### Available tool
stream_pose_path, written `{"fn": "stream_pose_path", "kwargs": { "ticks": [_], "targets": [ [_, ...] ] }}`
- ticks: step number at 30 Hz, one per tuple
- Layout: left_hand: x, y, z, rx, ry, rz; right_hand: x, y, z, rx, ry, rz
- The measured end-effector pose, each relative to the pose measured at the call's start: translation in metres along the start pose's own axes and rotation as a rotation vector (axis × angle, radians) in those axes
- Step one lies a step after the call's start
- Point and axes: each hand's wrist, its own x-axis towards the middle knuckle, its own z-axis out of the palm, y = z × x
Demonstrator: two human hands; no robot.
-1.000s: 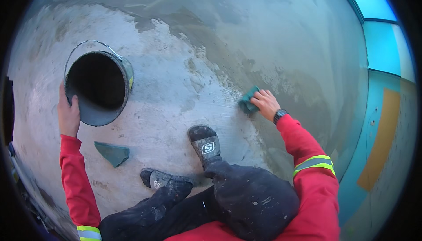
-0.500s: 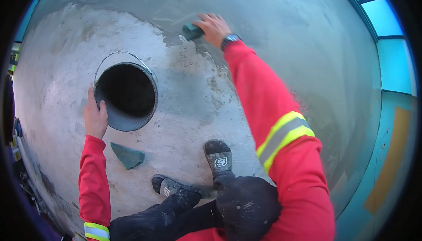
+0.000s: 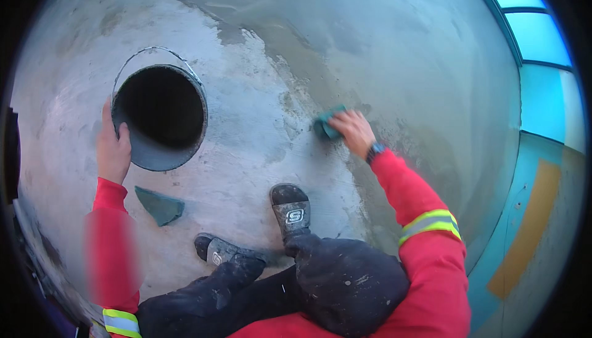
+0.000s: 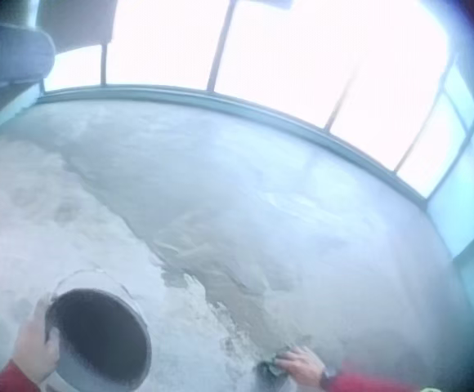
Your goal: The person smooths wet concrete on a floor using a sponge. They dip the sponge into a bucket of water and repeatedly wipe the surface of the concrete to achieve a smooth finish.
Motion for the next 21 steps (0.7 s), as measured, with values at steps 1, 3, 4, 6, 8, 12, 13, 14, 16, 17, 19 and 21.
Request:
{"fn": "stream_pose_path", "kwargs": {
  "ticks": [1,3,4,6,8,12,13,14,16,17,19,21],
  "targets": [
    [0.002,0.004,0.000,-0.007,0.001,0.008,-0.037,0.000,0.001,0.012,-0.072,0.030],
    [0.005,0.009,0.004,0.004,-0.024,-0.001,-0.090,0.000,-0.008,0.018,-0.148,0.074],
    [0.006,0.009,0.004,0.008,-0.026,0.002,-0.100,-0.005,-0.017,0.044,-0.256,0.083],
    [0.005,0.005,0.003,-0.018,-0.022,0.017,-0.098,-0.005,-0.024,0.075,-0.362,0.087],
    [0.006,0.010,0.003,-0.023,-0.036,0.002,-0.065,0.001,-0.042,0.116,-0.117,0.116],
    [0.004,0.007,0.004,-0.009,-0.030,-0.003,0.090,0.015,-0.058,0.103,0.228,-0.038],
    [0.003,0.007,0.007,-0.013,-0.027,-0.006,0.130,0.021,-0.052,0.089,0.294,-0.046],
    [0.001,0.006,0.003,-0.013,-0.021,0.003,0.176,0.024,-0.046,0.032,0.345,-0.109],
    [0.000,0.012,0.000,-0.025,-0.010,0.013,0.243,0.025,-0.047,-0.051,0.457,-0.129],
    [-0.001,0.014,-0.001,0.010,-0.008,0.009,0.269,0.024,-0.046,-0.079,0.498,-0.137],
    [-0.004,0.019,-0.005,0.051,-0.006,-0.006,0.299,0.016,-0.045,-0.095,0.486,-0.134],
    [-0.004,0.030,-0.007,-0.069,-0.178,-0.197,0.303,0.014,-0.040,-0.155,0.518,-0.143]
  ]
}}
